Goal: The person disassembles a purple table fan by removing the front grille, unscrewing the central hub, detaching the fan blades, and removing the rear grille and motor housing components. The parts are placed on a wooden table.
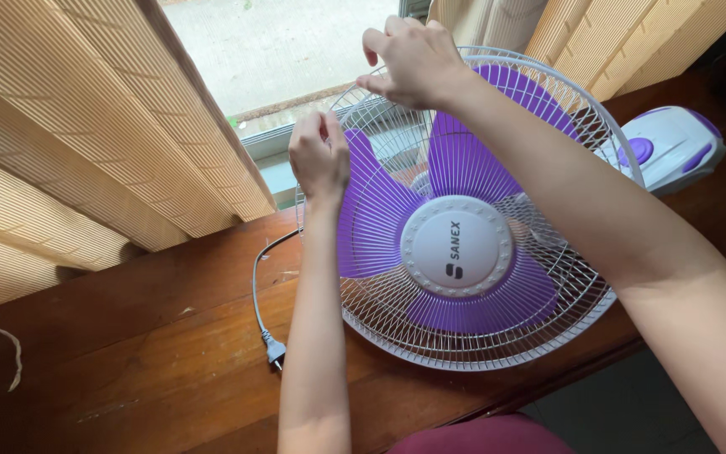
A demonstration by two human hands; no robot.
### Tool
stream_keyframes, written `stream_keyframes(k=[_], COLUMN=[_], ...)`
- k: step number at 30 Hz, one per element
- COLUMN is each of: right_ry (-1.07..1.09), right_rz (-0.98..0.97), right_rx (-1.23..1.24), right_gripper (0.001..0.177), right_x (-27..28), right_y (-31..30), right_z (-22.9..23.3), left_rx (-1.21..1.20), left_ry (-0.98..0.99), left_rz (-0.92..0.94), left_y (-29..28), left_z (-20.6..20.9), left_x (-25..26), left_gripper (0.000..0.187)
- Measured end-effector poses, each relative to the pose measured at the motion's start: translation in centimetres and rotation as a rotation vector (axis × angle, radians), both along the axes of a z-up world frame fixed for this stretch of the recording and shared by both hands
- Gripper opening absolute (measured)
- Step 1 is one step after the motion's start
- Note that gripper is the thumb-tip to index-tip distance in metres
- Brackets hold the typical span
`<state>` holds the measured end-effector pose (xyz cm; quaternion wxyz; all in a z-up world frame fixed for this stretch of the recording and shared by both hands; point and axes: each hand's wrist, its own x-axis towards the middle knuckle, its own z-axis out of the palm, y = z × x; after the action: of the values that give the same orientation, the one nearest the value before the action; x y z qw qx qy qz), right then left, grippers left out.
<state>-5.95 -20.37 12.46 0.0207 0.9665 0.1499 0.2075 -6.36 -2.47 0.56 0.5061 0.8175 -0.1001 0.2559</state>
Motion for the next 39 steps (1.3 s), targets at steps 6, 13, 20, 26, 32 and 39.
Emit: stream_keyframes(k=[6,13,20,26,32,39], right_ry=[-0.021,0.141,0.072,0.277,0.602,0.865], right_rz=[0.121,0.134,0.334,0.294,0.342,0.439], right_rx=[-0.034,-0.019,0.082,0.239,0.528,0.977], right_gripper=[0.030,0.045,0.029,0.029,0.034,0.032], right_x=[-1.5,-3.1,-6.6,-9.9,-12.5,-14.5], right_y=[-0.5,-0.8,-4.7,-4.8,-1.0,5.7], right_z=[0.3,1.6,3.2,6.0,9.5,11.2], left_rx=[-0.037,0.049,0.005,-0.068,-0.051,-0.120], left_ry=[-0.099,-0.078,-0.071,-0.027,0.214,0.028], left_rz=[-0.101,-0.106,-0.189,-0.306,-0.329,-0.329], left_y=[1.2,1.5,3.1,5.5,12.3,21.2], left_z=[0.8,1.4,2.3,3.5,6.4,12.2], left_x=[-3.0,-3.8,-4.4,-6.2,-10.9,-18.6], left_gripper=[0.029,0.031,0.034,0.043,0.037,0.026])
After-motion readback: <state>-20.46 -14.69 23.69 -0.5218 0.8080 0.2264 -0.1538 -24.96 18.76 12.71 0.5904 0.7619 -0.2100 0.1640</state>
